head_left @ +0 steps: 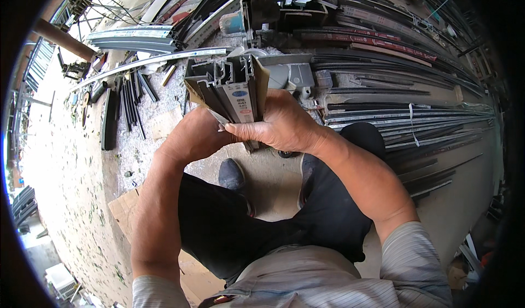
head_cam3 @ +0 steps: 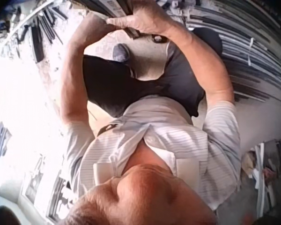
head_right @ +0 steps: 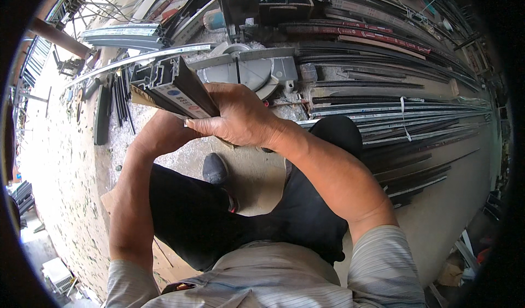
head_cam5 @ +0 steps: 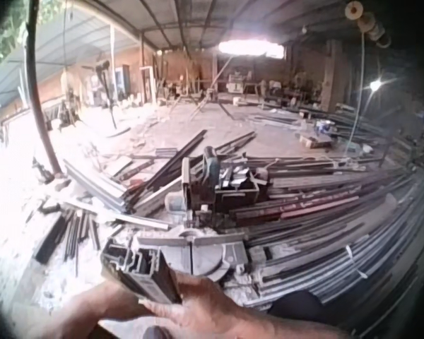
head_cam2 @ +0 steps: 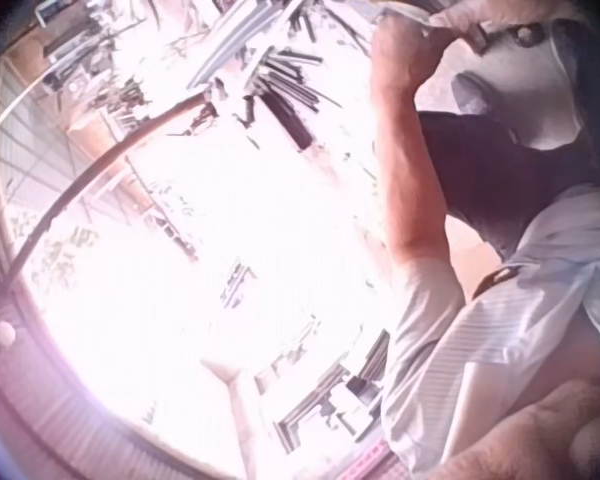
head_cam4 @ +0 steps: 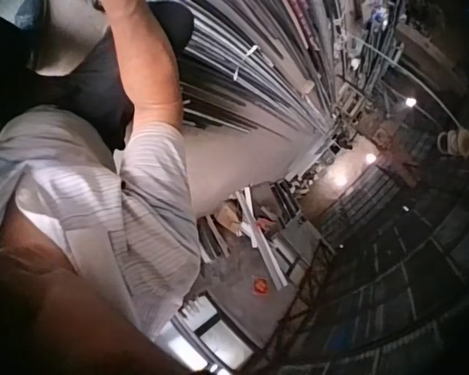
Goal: The person sits on the floor and sands the cut end of a short aluminum profile using a sanding block. They rotate the profile to sand multiple edges and then place it on a miter saw.
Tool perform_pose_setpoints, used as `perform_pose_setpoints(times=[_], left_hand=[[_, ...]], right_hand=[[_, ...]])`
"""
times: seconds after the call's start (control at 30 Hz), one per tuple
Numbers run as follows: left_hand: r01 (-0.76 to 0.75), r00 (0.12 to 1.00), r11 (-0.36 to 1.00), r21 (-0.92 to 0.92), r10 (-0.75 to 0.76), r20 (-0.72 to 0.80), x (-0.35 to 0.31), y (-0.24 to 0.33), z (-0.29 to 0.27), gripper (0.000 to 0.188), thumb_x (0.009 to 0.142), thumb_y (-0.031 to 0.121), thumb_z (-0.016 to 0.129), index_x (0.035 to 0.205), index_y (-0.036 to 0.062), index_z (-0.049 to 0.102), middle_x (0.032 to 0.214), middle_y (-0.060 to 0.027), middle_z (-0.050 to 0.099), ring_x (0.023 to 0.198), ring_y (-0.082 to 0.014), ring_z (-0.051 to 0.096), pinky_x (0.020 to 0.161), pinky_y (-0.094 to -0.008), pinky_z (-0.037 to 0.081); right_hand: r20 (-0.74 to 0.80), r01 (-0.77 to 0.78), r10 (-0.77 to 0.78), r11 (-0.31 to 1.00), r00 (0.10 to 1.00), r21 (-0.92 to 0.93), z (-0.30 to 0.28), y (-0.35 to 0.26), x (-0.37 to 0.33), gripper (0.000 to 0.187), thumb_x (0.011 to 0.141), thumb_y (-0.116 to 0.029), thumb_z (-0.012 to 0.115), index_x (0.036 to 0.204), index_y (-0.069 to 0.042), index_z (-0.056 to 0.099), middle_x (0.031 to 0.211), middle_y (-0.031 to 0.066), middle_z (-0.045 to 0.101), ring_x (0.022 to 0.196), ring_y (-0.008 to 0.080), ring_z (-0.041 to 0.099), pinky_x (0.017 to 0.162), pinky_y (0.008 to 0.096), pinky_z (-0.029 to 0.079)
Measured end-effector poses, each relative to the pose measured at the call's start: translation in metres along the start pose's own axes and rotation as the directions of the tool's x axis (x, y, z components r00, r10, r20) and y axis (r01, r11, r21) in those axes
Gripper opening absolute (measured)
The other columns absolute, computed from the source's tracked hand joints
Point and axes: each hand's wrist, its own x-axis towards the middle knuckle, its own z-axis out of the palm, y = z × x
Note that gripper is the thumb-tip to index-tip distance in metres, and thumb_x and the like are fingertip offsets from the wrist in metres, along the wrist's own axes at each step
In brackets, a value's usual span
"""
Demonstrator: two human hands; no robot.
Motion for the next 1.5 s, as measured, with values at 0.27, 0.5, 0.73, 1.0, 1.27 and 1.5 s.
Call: perform_pose_setpoints(times=[0.27,0.5,0.73,1.0,1.27,1.5], left_hand=[[0.039,0.999,0.999,0.007,-0.039,-0.012,0.003,0.014,-0.004,0.037,0.093,0.030,0.088,0.123,0.0088,0.078,0.113,-0.0186,0.081,0.105,-0.0387,0.077,0.091,-0.0466,0.062],[-0.025,0.998,0.999,0.047,0.028,-0.053,0.009,0.014,-0.003,0.037,0.095,0.027,0.085,0.125,0.0085,0.077,0.114,-0.0193,0.080,0.107,-0.0408,0.076,0.092,-0.0474,0.061],[0.050,0.999,0.998,0.031,-0.049,-0.020,0.011,0.008,-0.001,0.037,0.094,0.029,0.087,0.123,0.0083,0.079,0.112,-0.0188,0.081,0.104,-0.0394,0.077,0.091,-0.0469,0.061],[-0.045,0.997,0.999,0.002,0.045,-0.058,0.006,0.007,0.000,0.036,0.093,0.029,0.088,0.123,0.0101,0.081,0.111,-0.0165,0.082,0.102,-0.0357,0.079,0.089,-0.0450,0.063],[-0.018,0.999,1.000,0.005,0.018,-0.039,0.008,0.011,-0.001,0.034,0.095,0.029,0.087,0.122,0.0093,0.081,0.110,-0.0151,0.082,0.101,-0.0335,0.080,0.089,-0.0443,0.064],[-0.079,0.991,0.997,0.015,0.081,-0.109,0.017,0.002,0.007,0.034,0.094,0.031,0.087,0.118,0.0091,0.080,0.105,-0.0191,0.080,0.096,-0.0420,0.077,0.084,-0.0466,0.061]], right_hand=[[0.004,0.005,-0.005,0.998,1.000,-0.064,-0.005,0.001,0.000,0.044,0.094,-0.026,0.088,0.131,-0.008,0.074,0.111,0.0134,0.082,0.103,0.0304,0.080,0.094,0.0408,0.064],[-0.023,-0.006,0.004,0.995,1.000,-0.104,-0.006,0.007,0.000,0.035,0.094,-0.028,0.089,0.121,-0.009,0.076,0.105,0.0098,0.082,0.097,0.0288,0.080,0.091,0.0400,0.063],[-0.035,0.004,-0.007,0.997,0.999,-0.080,-0.005,0.011,-0.001,0.038,0.095,-0.030,0.088,0.125,-0.010,0.075,0.109,0.0117,0.082,0.100,0.0295,0.080,0.092,0.0412,0.064],[-0.034,0.028,-0.030,0.998,0.999,-0.058,-0.005,0.008,0.000,0.040,0.094,-0.029,0.089,0.127,-0.010,0.075,0.108,0.0124,0.083,0.099,0.0296,0.081,0.092,0.0407,0.064],[-0.011,-0.012,0.011,0.998,1.000,-0.065,-0.007,0.005,0.000,0.037,0.095,-0.024,0.088,0.127,-0.009,0.076,0.109,0.0134,0.083,0.101,0.0280,0.082,0.092,0.0402,0.065],[-0.069,-0.017,0.015,0.999,0.997,-0.030,-0.011,0.001,0.002,0.033,0.095,-0.023,0.088,0.124,-0.010,0.078,0.107,0.0111,0.084,0.100,0.0270,0.082,0.090,0.0393,0.065]])
